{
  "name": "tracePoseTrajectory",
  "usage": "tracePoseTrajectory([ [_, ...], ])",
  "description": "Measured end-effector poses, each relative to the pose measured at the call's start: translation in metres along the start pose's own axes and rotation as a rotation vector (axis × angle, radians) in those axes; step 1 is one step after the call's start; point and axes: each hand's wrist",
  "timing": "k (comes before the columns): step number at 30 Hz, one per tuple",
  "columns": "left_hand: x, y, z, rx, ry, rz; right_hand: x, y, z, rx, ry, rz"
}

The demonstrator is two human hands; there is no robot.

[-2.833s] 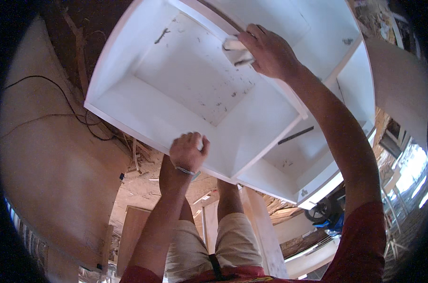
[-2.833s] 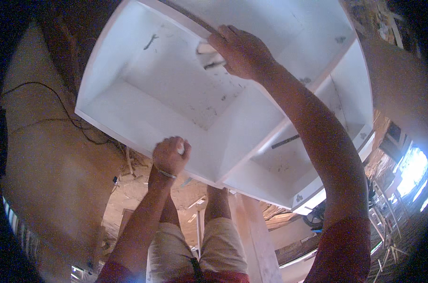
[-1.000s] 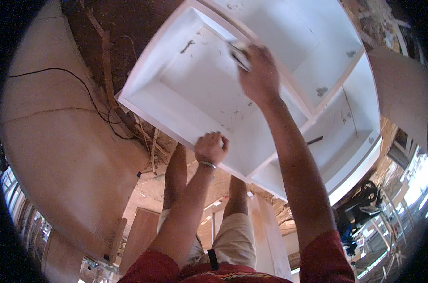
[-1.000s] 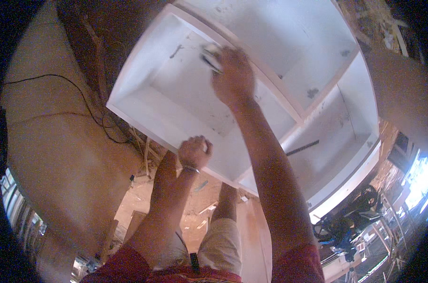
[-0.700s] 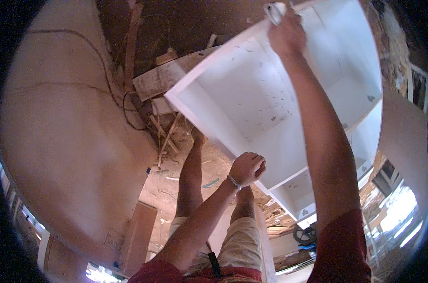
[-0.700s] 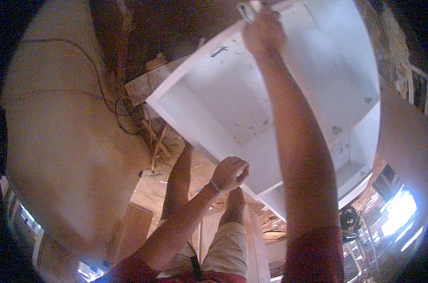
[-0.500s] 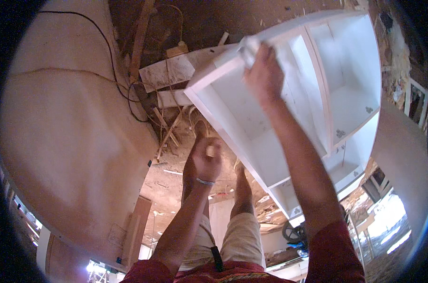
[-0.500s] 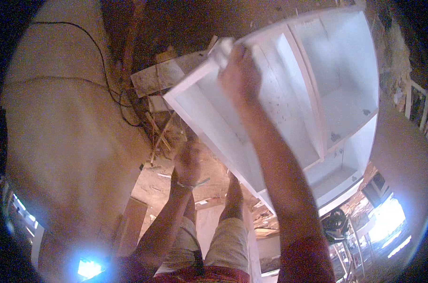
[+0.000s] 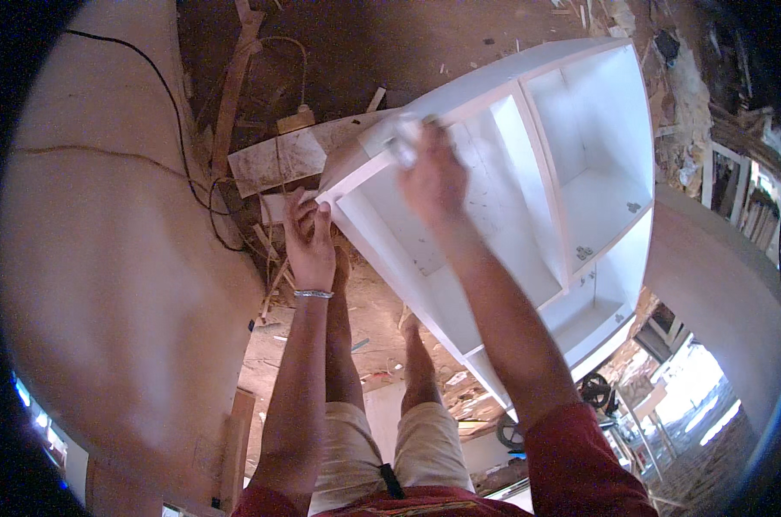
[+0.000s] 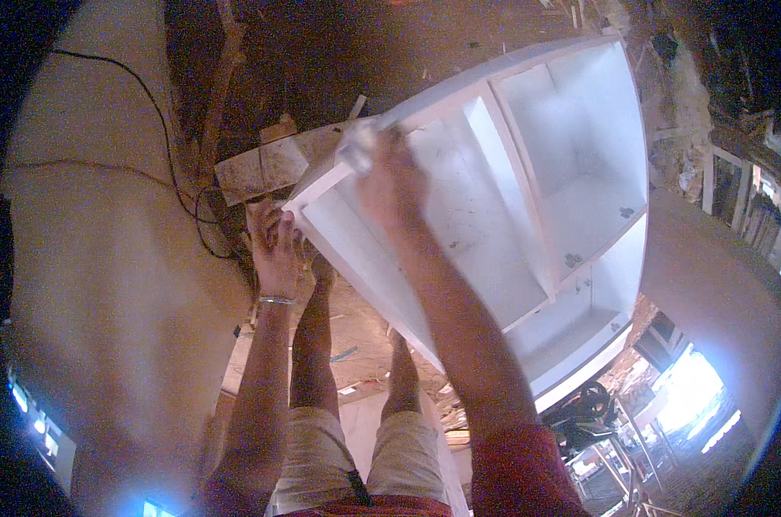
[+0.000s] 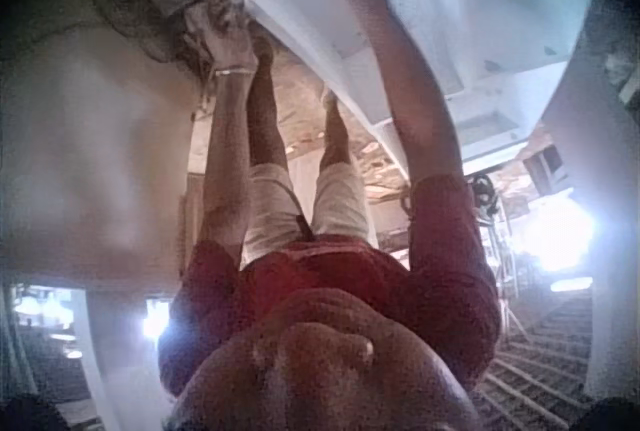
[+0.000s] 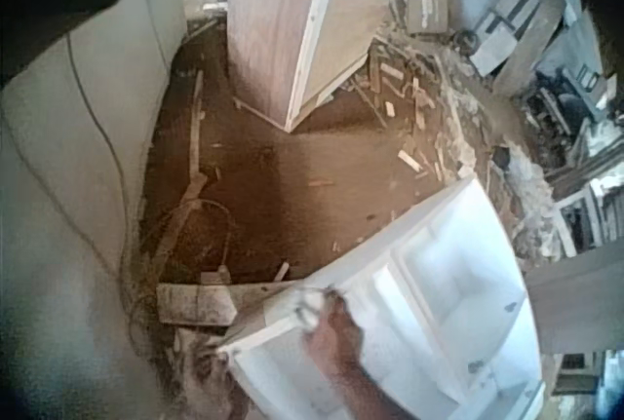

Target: The person applies a thin wood strip to the edge of a white cabinet using adhesive and a square tool, then wipes down the surface with a cloth.

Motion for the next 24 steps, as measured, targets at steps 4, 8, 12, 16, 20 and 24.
tracePoseTrajectory([
  [4, -0.006, 0.004, 0.025, 0.153, 0.098, 0.387, -0.03, -0.055, 0.052, 0.12, -0.051, -0.074],
  [8, 0.007, 0.01, 0.024, 0.059, 0.058, 0.112, -0.033, -0.117, 0.1, 0.238, -0.394, -0.214],
  [12, -0.009, 0.003, 0.035, 0.068, 0.075, 0.155, -0.045, -0.095, 0.122, 0.413, -0.218, -0.176],
  [16, 0.007, -0.002, 0.037, 0.158, 0.108, -0.11, -0.053, -0.109, 0.128, 0.43, -0.304, -0.099],
  [20, -0.006, -0.006, 0.031, 0.181, 0.217, 0.451, -0.082, -0.106, 0.103, 0.325, -0.208, 0.086],
  [24, -0.006, -0.053, -0.045, 0.068, 0.075, 0.525, -0.082, -0.101, -0.009, 0.334, -0.266, 0.424],
])
Point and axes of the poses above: each hand's wrist, its own z-axis towards the middle knuckle, its own x-axis out of the palm, y = z × x, and after that the axes turned 5 degrees about x, right-handed
